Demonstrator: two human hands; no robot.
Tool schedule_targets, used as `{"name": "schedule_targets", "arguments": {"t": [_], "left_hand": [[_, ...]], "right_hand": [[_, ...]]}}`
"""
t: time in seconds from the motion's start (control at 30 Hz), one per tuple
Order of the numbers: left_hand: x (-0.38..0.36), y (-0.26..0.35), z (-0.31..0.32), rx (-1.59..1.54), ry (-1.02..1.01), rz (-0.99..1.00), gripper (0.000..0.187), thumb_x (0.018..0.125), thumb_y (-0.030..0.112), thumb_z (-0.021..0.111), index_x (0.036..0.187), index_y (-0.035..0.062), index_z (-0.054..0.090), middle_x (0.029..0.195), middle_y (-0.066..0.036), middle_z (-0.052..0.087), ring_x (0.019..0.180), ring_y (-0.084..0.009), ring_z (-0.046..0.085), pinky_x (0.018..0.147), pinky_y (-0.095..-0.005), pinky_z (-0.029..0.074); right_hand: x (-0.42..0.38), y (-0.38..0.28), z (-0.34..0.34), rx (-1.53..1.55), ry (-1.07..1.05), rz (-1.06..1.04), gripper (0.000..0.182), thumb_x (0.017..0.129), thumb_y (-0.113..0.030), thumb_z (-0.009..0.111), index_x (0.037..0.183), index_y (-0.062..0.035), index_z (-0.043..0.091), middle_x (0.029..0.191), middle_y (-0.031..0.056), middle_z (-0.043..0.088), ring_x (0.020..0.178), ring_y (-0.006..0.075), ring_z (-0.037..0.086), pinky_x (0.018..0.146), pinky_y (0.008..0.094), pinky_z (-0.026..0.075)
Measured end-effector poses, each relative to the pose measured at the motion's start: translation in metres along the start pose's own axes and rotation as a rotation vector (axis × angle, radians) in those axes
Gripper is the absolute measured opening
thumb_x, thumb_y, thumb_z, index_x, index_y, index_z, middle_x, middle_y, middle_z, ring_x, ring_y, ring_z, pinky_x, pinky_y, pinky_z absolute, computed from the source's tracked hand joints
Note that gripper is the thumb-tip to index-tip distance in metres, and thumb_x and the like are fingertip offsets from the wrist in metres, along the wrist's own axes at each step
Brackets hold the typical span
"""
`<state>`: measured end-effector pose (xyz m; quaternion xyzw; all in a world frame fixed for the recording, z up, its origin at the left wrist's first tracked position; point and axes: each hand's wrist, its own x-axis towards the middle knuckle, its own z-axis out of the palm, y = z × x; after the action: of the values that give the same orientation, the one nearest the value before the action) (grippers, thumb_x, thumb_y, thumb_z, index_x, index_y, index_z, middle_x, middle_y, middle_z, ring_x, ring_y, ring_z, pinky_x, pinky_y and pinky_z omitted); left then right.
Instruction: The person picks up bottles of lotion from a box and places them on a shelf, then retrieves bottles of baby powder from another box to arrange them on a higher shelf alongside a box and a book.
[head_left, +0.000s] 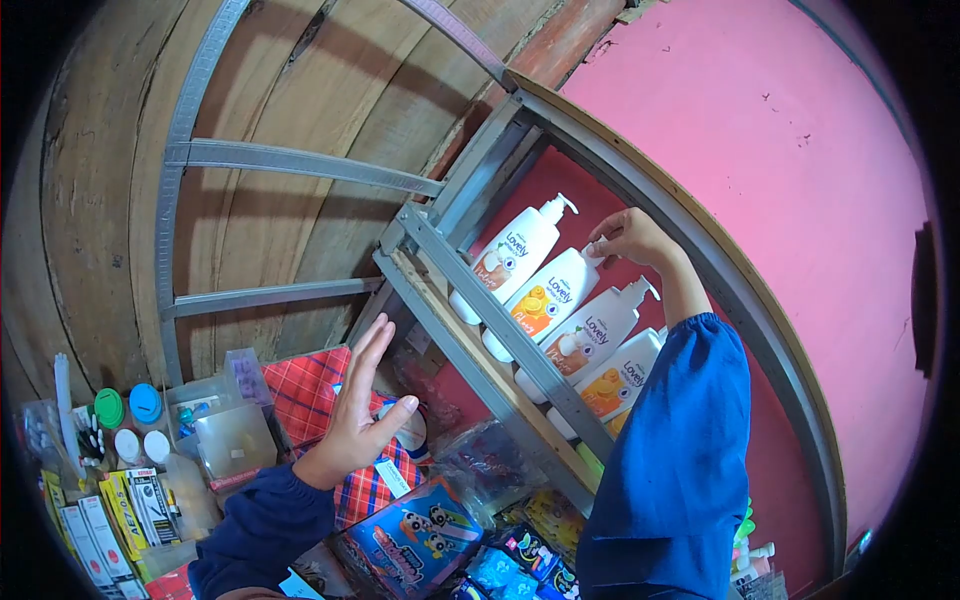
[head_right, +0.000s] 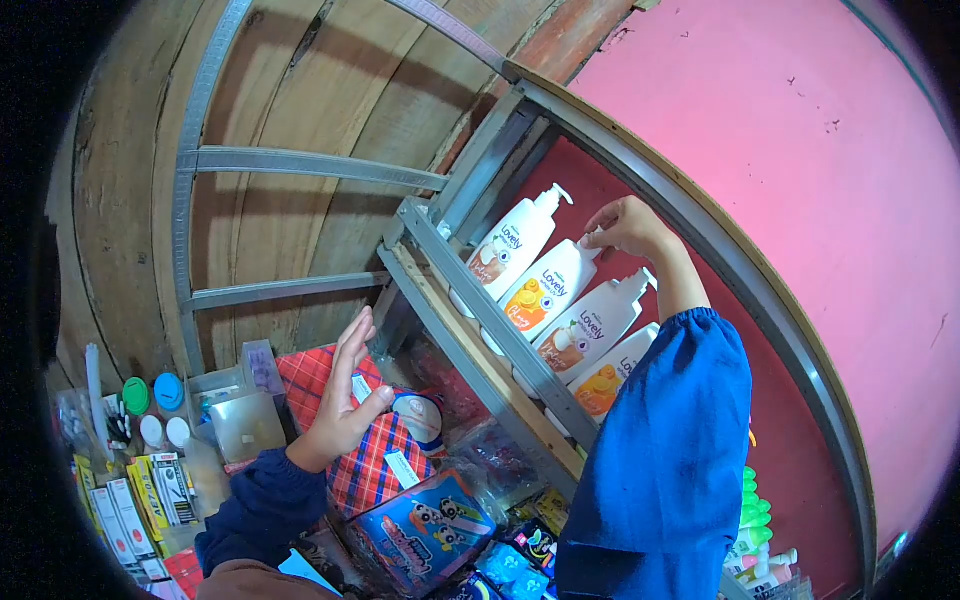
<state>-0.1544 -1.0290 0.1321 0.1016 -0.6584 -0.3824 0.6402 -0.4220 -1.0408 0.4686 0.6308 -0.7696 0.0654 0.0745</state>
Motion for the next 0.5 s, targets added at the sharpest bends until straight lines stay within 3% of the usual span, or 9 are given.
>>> {"name": "schedule_targets", "arguments": {"t": [0.1,0.3,0.43,0.5], "left_hand": [[0.000,0.001,0.003,-0.030,0.013,-0.010,0.074,0.084,0.013,0.063,0.146,0.0024,0.025,0.152,-0.020,0.021,0.141,-0.0328,0.022,0.114,-0.0417,0.019],[0.000,0.001,0.010,-0.047,0.009,-0.009,0.073,0.085,0.015,0.062,0.146,0.0026,0.025,0.152,-0.021,0.021,0.141,-0.0330,0.022,0.113,-0.0423,0.020],[0.000,0.004,0.013,-0.050,-0.001,-0.004,0.073,0.085,0.016,0.062,0.146,0.0026,0.026,0.152,-0.020,0.021,0.141,-0.0332,0.022,0.113,-0.0426,0.020],[-0.003,0.006,0.015,-0.013,-0.045,-0.015,0.075,0.085,0.016,0.060,0.148,0.0066,0.020,0.154,-0.017,0.016,0.141,-0.0334,0.022,0.112,-0.0470,0.021]], "right_hand": [[0.010,0.014,0.003,0.141,-0.023,-0.043,0.026,0.071,-0.014,0.080,0.092,-0.0009,0.071,0.082,0.0103,0.070,0.069,0.0169,0.068,0.066,0.0290,0.053],[0.004,0.007,0.003,0.083,0.003,0.003,0.046,0.070,-0.019,0.082,0.110,-0.0018,0.065,0.099,0.0152,0.068,0.073,0.0188,0.069,0.069,0.0300,0.054],[-0.010,-0.004,0.002,-0.019,0.048,0.036,0.063,0.072,-0.031,0.082,0.123,-0.0028,0.059,0.111,0.0201,0.064,0.083,0.0224,0.069,0.080,0.0331,0.053],[-0.011,0.006,0.002,-0.068,0.128,-0.007,0.069,0.072,-0.037,0.081,0.126,-0.0031,0.056,0.115,0.0221,0.062,0.089,0.0242,0.069,0.085,0.0355,0.052]]}}
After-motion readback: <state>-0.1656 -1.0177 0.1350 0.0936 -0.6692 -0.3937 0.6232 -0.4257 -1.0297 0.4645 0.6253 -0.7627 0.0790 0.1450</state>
